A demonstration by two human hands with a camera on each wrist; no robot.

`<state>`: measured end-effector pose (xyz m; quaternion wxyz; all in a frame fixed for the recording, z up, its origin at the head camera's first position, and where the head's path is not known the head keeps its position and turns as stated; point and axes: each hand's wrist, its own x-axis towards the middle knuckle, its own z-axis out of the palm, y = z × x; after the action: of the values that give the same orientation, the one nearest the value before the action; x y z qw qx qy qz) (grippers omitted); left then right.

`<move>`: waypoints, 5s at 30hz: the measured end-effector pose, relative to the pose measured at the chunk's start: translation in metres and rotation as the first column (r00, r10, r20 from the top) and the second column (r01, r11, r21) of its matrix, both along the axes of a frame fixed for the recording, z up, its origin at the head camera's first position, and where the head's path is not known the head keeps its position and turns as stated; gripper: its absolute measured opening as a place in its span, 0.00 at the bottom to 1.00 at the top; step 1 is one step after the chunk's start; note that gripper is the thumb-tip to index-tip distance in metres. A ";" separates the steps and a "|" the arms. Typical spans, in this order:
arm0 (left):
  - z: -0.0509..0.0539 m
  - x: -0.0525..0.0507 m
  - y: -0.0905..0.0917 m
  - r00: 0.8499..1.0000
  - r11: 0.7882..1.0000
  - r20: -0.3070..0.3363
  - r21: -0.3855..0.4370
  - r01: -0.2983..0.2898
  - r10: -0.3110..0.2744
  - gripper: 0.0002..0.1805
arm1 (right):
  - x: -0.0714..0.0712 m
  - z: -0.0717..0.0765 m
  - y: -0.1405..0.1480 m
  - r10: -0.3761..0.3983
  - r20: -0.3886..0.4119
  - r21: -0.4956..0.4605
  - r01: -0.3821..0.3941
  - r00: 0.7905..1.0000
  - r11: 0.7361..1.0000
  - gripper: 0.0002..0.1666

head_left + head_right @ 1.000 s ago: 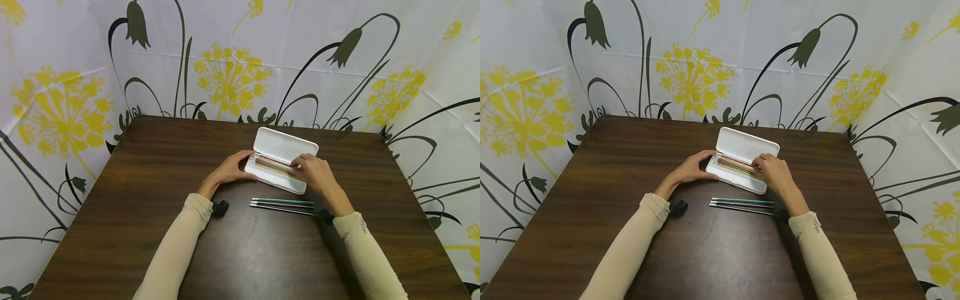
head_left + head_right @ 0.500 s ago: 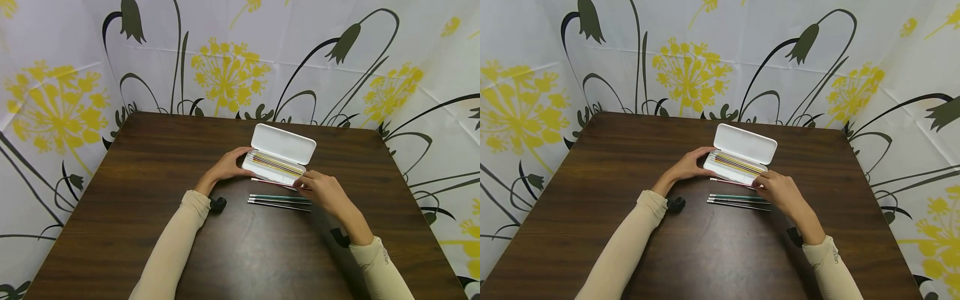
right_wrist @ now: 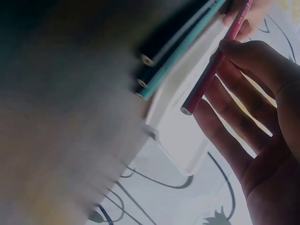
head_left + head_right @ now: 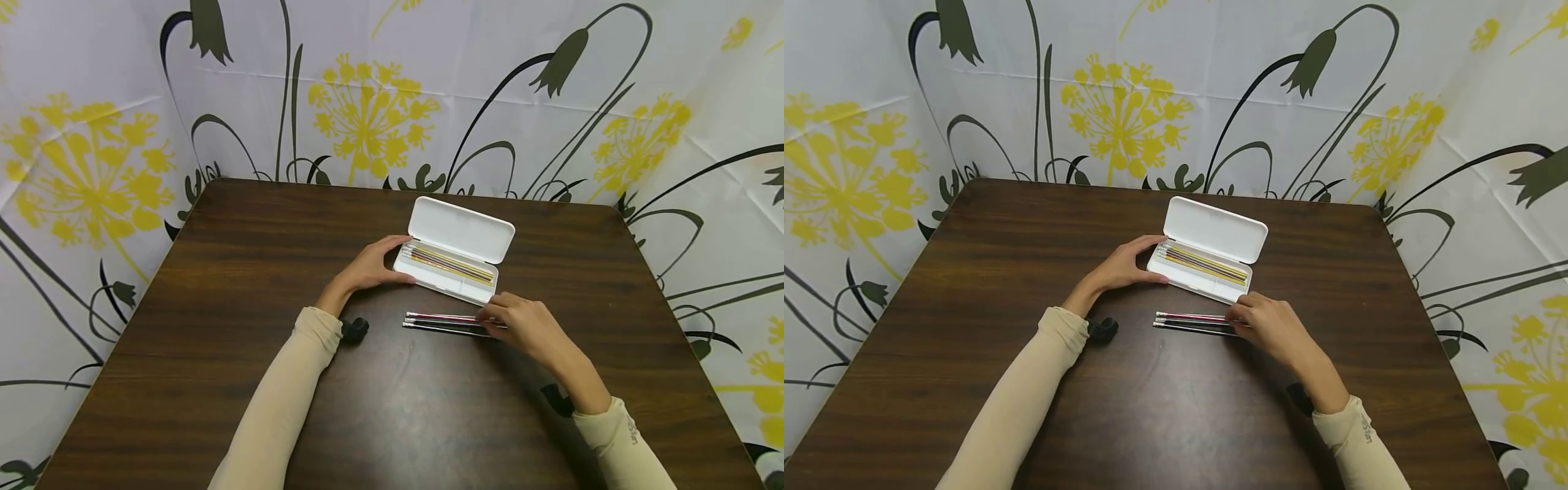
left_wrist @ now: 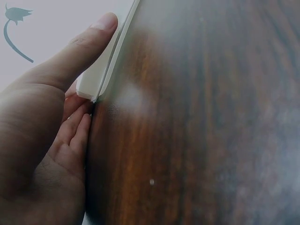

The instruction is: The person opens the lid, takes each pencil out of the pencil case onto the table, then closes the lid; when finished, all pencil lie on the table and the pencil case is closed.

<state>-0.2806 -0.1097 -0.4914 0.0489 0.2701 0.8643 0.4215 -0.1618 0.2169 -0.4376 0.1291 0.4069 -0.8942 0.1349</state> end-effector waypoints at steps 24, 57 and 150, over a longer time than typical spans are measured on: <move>0.000 0.001 0.001 1.000 1.000 0.013 0.010 0.001 -0.001 0.49 | 0.004 -0.024 0.005 0.005 0.091 -0.043 -0.001 0.996 0.999 0.09; 0.000 -0.001 0.001 1.000 1.000 0.009 0.007 -0.009 0.009 0.49 | -0.102 -0.005 -0.037 -0.301 0.261 0.067 0.293 0.917 0.954 0.07; -0.004 -0.001 0.001 1.000 1.000 -0.001 -0.005 -0.006 0.006 0.50 | 0.014 -0.025 -0.001 -0.084 0.141 -0.046 0.091 0.986 0.995 0.10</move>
<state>-0.2818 -0.1087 -0.4951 0.0477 0.2676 0.8663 0.4191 -0.1481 0.2158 -0.4624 0.0828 0.3533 -0.9142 0.1805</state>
